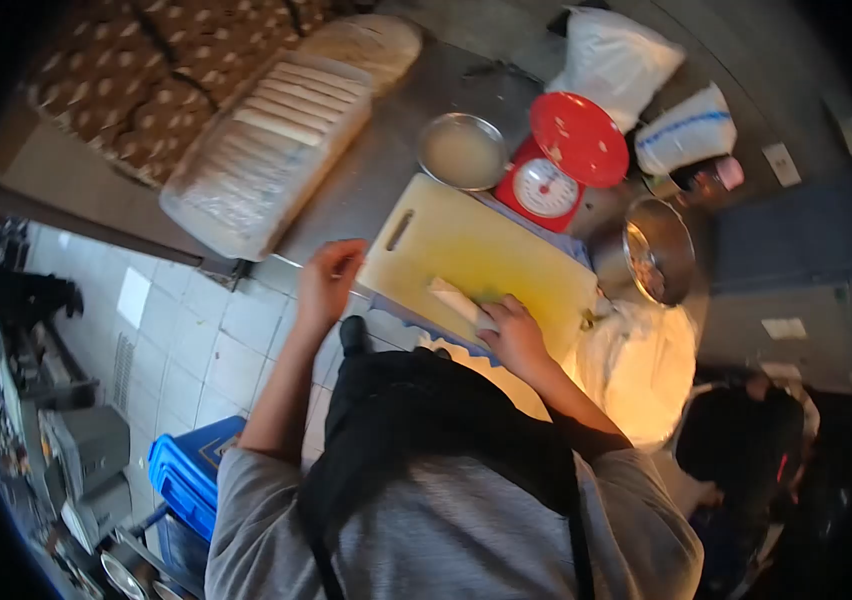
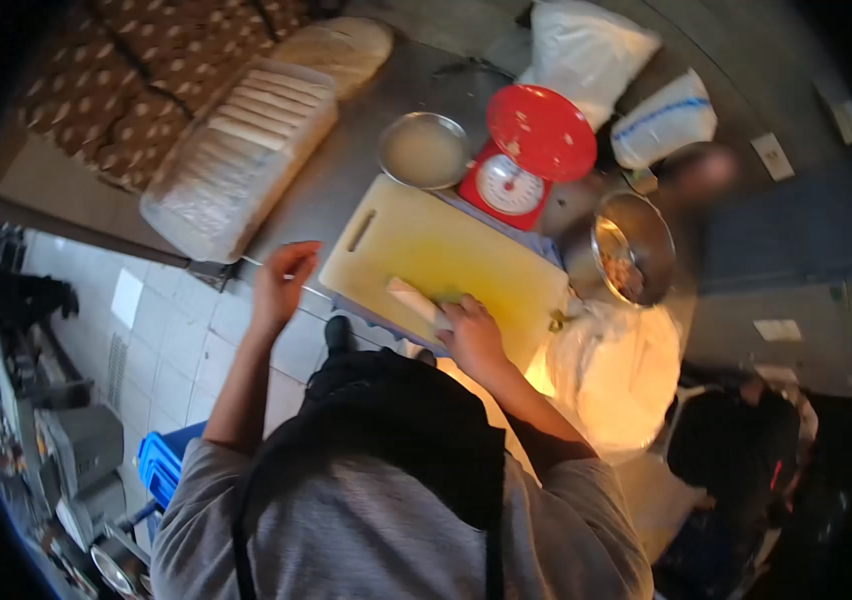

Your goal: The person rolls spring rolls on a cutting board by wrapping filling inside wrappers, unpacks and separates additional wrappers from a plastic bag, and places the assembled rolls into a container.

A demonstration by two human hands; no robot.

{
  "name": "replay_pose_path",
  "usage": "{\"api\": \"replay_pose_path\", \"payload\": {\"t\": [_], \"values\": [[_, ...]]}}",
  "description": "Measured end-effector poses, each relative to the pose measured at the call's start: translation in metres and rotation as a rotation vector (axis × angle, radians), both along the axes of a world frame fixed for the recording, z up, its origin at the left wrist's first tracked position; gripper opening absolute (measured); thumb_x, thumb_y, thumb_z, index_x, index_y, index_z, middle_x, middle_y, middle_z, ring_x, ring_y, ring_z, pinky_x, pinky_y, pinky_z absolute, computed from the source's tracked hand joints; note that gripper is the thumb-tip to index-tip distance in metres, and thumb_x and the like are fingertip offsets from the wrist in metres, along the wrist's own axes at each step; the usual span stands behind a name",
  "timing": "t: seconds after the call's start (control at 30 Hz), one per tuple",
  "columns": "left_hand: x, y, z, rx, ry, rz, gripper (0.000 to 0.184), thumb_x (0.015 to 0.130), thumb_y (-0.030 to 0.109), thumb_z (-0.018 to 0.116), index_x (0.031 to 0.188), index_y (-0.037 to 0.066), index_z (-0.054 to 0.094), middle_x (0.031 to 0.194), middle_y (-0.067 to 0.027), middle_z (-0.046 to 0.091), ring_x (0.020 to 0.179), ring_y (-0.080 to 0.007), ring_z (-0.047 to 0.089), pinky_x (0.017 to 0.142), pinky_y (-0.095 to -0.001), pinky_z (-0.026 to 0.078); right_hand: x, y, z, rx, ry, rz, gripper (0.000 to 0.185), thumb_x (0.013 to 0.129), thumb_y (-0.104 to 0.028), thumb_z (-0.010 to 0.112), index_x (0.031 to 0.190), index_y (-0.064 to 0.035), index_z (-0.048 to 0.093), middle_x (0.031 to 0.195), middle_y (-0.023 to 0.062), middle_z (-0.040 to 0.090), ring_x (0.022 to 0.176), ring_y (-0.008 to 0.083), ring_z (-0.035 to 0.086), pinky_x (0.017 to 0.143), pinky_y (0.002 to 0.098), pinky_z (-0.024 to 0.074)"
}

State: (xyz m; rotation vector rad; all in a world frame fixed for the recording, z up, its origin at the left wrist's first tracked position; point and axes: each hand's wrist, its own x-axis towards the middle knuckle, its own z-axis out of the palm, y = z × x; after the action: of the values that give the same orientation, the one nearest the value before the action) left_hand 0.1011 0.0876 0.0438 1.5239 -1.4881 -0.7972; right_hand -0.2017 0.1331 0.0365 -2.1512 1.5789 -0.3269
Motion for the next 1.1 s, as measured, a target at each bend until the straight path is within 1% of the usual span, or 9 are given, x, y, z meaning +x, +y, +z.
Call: {"api": "replay_pose_path", "payload": {"t": [0.17,0.27,0.37,0.47,0.67,0.8,0.9,1.03,1.1], "values": [[0.055,-0.01,0.038,0.0,0.058,-0.078,0.017,0.087,0.006,0.064,0.103,0.002,0.068,0.088,-0.0082,0.065,0.075,-0.0135,0.061,0.07,-0.0255,0.048,0.017,0.004,0.003,-0.055,0.078,0.012,0.041,0.074,-0.012,0.071,0.113,-0.0045,0.059,0.1,0.0169,0.058,0.096,0.0369,0.058,0.085,0.0411,0.0477],[0.095,-0.02,0.059,-0.025,0.111,-0.07,0.017,0.087,0.007,0.064,0.103,0.002,0.069,0.087,-0.007,0.065,0.074,-0.012,0.059,0.069,-0.0246,0.047,0.021,-0.012,0.008,0.197,-0.009,-0.003,0.039,0.076,-0.008,0.071,0.113,-0.0033,0.058,0.099,0.0116,0.06,0.094,0.0279,0.06,0.083,0.0355,0.0481],[0.141,-0.036,0.067,-0.033,0.196,-0.039,0.018,0.087,0.007,0.065,0.104,0.002,0.069,0.086,-0.0055,0.064,0.073,-0.0103,0.057,0.069,-0.0238,0.046,0.038,-0.044,0.025,0.747,-0.443,-0.139,0.034,0.079,-0.009,0.071,0.11,-0.0024,0.059,0.094,0.0041,0.06,0.091,0.0152,0.058,0.082,0.0313,0.0471],[0.183,-0.052,0.071,-0.022,0.201,-0.011,0.018,0.088,0.009,0.065,0.105,0.003,0.069,0.087,-0.0043,0.064,0.073,-0.0087,0.055,0.07,-0.0231,0.045,0.083,-0.092,0.05,0.736,-0.583,-0.017,0.032,0.082,-0.01,0.071,0.11,-0.0029,0.059,0.091,-0.0009,0.059,0.087,0.0081,0.054,0.08,0.0266,0.0456],[0.24,-0.065,0.065,-0.043,0.256,-0.004,0.019,0.089,0.011,0.065,0.106,0.002,0.068,0.088,-0.004,0.065,0.075,-0.009,0.056,0.071,-0.023,0.046,0.248,-0.227,0.126,0.53,-0.34,0.2,0.035,0.08,-0.008,0.071,0.112,-0.0032,0.058,0.095,0.0005,0.056,0.088,0.0083,0.051,0.078,0.0249,0.0448],[0.261,-0.062,0.061,0.057,0.233,-0.009,0.018,0.09,0.011,0.065,0.106,0.002,0.069,0.092,-0.002,0.065,0.082,-0.0081,0.057,0.076,-0.0228,0.046,0.342,-0.296,0.116,0.305,0.03,0.322,0.045,0.076,-0.018,0.075,0.115,-0.0014,0.057,0.096,0.0079,0.063,0.092,0.0175,0.059,0.079,0.0307,0.0477],[0.266,-0.063,0.05,0.027,0.288,-0.028,0.018,0.09,0.011,0.065,0.106,0.002,0.068,0.092,-0.0022,0.065,0.082,-0.0081,0.057,0.076,-0.0231,0.046,0.381,-0.329,0.079,0.283,0.202,0.356,0.039,0.075,-0.021,0.071,0.108,-0.001,0.06,0.102,0.0186,0.064,0.098,0.0317,0.061,0.081,0.0379,0.0481],[0.266,-0.076,0.051,0.018,0.25,-0.103,0.019,0.089,0.011,0.064,0.107,0.005,0.068,0.091,-0.0047,0.065,0.082,-0.0112,0.059,0.076,-0.0249,0.047,0.399,-0.321,0.054,0.123,0.272,0.213,0.039,0.075,-0.017,0.069,0.11,-0.0035,0.058,0.108,0.0183,0.061,0.104,0.0341,0.059,0.083,0.0412,0.049],[0.264,-0.094,0.052,-0.017,0.134,-0.149,0.02,0.088,0.012,0.063,0.106,0.005,0.068,0.091,-0.0084,0.066,0.08,-0.0181,0.061,0.074,-0.0275,0.048,0.397,-0.301,0.049,-0.039,0.235,0.153,0.041,0.074,-0.016,0.069,0.111,-0.0036,0.057,0.111,0.0174,0.059,0.104,0.0353,0.058,0.084,0.043,0.0494]]}}
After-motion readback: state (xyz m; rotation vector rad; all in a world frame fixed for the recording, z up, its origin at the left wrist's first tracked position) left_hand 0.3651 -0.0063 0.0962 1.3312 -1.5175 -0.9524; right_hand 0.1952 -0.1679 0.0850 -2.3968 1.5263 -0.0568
